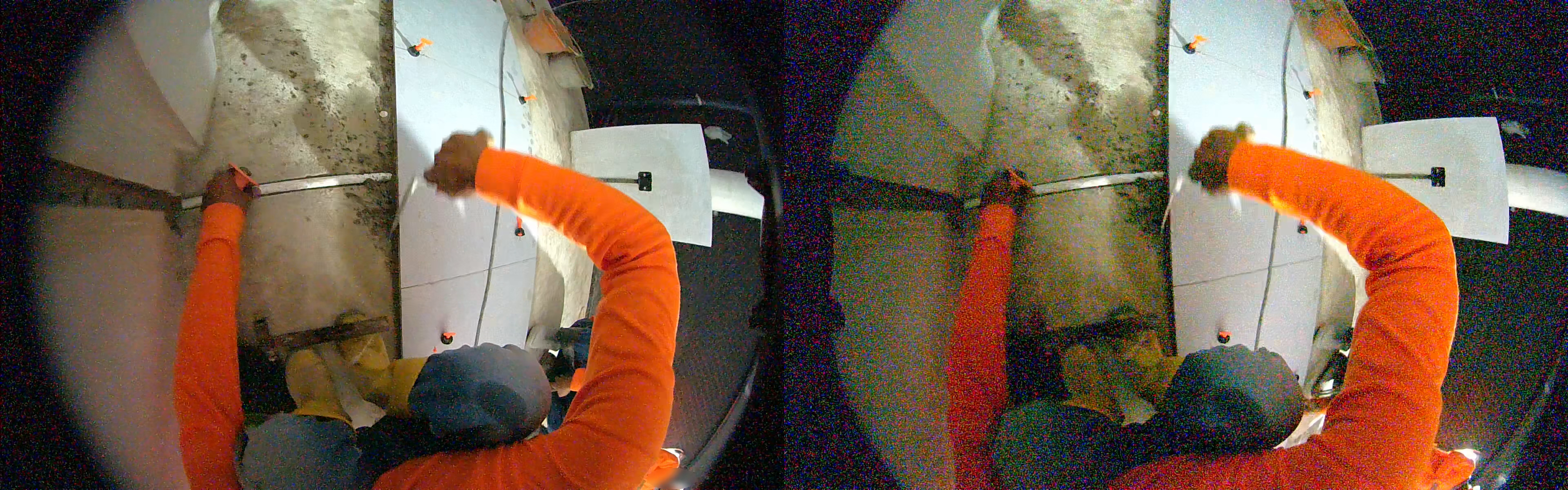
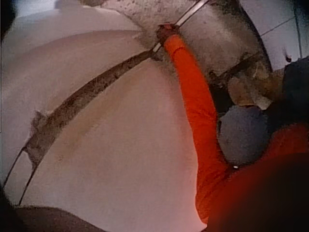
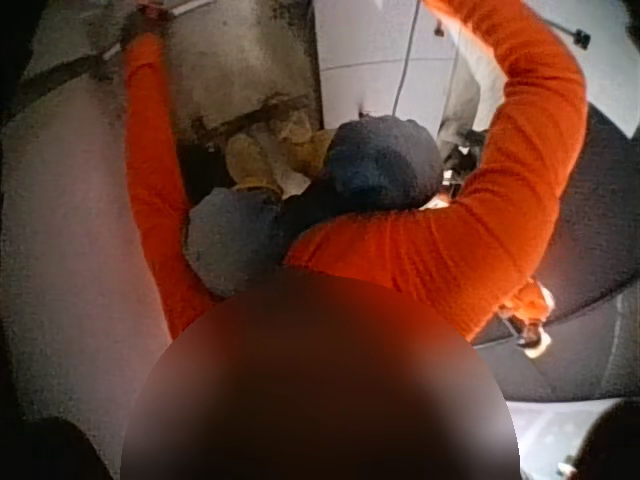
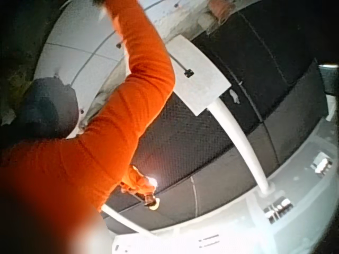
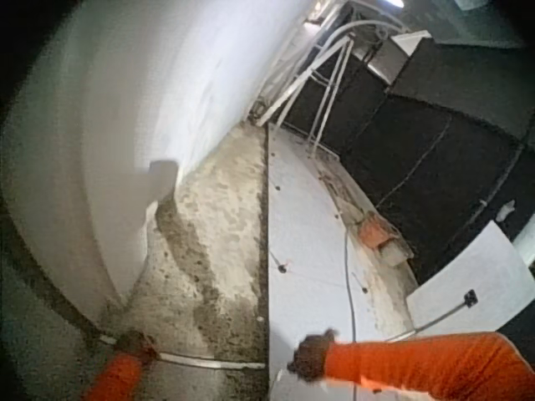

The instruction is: The person pours water from a bucket onto the floor, then sweeps the area with a broom. They place a metal straightedge on the floor and use a hammer to tap it into position, then use a trowel to spread material along the edge. Another worker is visible nearby working on the same wall.

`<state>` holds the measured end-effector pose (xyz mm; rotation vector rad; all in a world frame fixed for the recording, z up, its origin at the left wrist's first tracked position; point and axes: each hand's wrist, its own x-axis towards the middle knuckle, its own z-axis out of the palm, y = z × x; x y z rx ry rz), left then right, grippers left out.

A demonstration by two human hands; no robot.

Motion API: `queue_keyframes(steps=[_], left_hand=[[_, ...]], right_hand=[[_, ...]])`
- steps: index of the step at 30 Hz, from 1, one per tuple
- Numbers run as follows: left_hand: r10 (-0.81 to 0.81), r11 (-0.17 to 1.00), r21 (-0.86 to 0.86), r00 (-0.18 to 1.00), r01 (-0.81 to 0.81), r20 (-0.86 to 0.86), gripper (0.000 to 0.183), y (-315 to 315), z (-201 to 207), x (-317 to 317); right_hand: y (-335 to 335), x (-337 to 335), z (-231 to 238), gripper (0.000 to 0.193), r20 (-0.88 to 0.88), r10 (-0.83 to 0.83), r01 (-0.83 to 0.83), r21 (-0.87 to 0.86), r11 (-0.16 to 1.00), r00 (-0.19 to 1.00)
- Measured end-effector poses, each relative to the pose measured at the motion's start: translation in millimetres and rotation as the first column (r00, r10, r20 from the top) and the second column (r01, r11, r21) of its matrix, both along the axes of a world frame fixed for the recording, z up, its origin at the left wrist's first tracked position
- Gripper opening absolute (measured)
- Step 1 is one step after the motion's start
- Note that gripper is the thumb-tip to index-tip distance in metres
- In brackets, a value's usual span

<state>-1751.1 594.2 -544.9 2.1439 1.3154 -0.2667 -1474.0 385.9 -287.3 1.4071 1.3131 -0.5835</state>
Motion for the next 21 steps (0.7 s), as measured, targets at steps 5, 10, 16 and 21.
queue_keyframes(steps=[5, 10, 16, 21], left_hand=[[-0.009, 1.000, -0.008, 1.000, 0.009, -0.010, 0.067, 4.8, -20.9, -0.8], [0.070, 0.995, 0.071, 0.997, -0.073, 0.039, 0.067, 2.1, -31.8, -3.1], [0.039, 0.996, 0.077, 0.999, -0.040, 0.016, 0.057, -4.8, -2.8, -4.5], [0.037, 0.997, -0.068, 0.998, -0.033, 0.059, 0.044, -5.0, 12.1, -3.6]], right_hand=[[22.8, 65.4, 27.4, 0.031, 0.097, 0.018, -0.045, 0.289, 0.956, 0.995], [28.7, 104.6, 35.7, 0.039, 0.270, 0.016, -0.159, 0.518, 0.840, 0.963], [96.6, 157.2, -17.3, 0.029, 0.378, -0.132, -0.151, 0.633, 0.759, 0.916], [129.6, 190.9, -57.6, 0.027, 0.483, -0.059, -0.272, 0.586, 0.764, 0.873]])
